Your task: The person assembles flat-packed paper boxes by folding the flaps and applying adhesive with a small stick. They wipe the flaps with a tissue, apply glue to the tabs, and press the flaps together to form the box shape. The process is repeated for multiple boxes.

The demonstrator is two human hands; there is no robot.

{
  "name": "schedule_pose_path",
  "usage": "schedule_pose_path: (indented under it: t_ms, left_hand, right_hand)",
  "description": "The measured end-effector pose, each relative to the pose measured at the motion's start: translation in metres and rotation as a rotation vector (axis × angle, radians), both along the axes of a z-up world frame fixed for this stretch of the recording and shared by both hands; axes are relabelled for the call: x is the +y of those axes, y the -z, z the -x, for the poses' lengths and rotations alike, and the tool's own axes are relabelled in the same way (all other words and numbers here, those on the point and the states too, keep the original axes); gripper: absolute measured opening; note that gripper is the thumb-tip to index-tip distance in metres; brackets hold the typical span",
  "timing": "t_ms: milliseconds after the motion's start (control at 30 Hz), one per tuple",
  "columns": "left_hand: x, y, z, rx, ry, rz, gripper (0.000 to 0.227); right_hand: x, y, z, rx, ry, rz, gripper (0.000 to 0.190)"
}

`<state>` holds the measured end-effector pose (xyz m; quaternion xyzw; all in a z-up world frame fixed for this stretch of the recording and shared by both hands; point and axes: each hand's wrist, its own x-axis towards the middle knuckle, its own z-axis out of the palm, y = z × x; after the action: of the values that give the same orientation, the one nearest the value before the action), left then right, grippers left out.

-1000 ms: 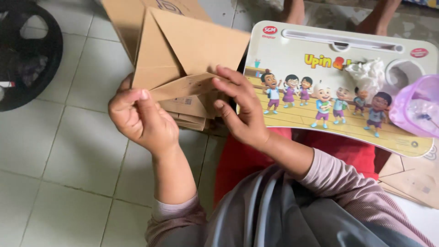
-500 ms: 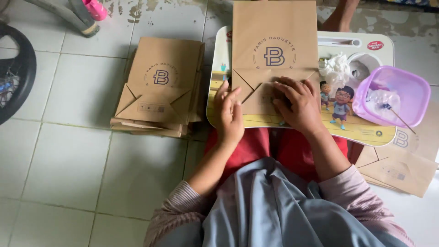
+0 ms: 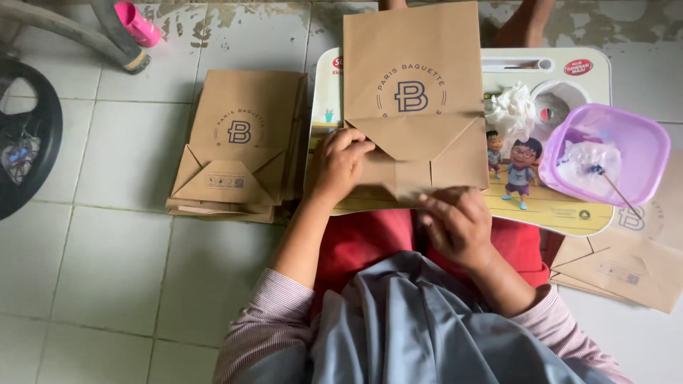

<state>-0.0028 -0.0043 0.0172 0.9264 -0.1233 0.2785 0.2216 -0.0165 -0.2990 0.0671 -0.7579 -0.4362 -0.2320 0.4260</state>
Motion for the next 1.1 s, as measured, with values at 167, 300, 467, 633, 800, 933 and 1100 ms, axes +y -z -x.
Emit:
schedule_pose_path:
  t_ms: [167, 300, 467, 633, 800, 933, 1100]
  left_hand:
    - [-0.026, -0.041, 0.005, 0.112, -0.045, -0.103, 0.07]
    - [-0.042, -0.054, -0.003, 0.213, -0.198, -0.238, 0.076]
    - [-0.059, -0.067, -0.01, 0.313, -0.296, -0.307, 0.092]
    - [-0.064, -0.064, -0.006, 0.337, -0.317, -0.262, 0.112]
    - [-0.063, -0.057, -0.006, 0.253, -0.332, -0.253, 0.109]
    - [-0.061, -0.047, -0.006, 0.159, -0.359, -0.24, 0.098]
    - [-0.061, -0.046, -0.005, 0.126, -0.355, -0.193, 0.091]
  right_hand:
    - [-0.002, -0.009, 0.021, -0.048, 0.002, 0.156, 0.041]
    - [-0.003, -0.013, 0.019, -0.03, -0.006, 0.218, 0.041]
    - [-0.002, -0.009, 0.014, -0.049, 0.013, 0.218, 0.031]
    - [0.0, -0.008, 0.013, -0.056, 0.025, 0.224, 0.023]
    - [0.003, -0.009, 0.01, -0.044, 0.0, 0.228, 0.016]
    - [0.006, -0.017, 0.008, -0.001, -0.001, 0.251, 0.015]
    - [0.007, -0.05, -0.021, 0.251, -0.164, 0.255, 0.018]
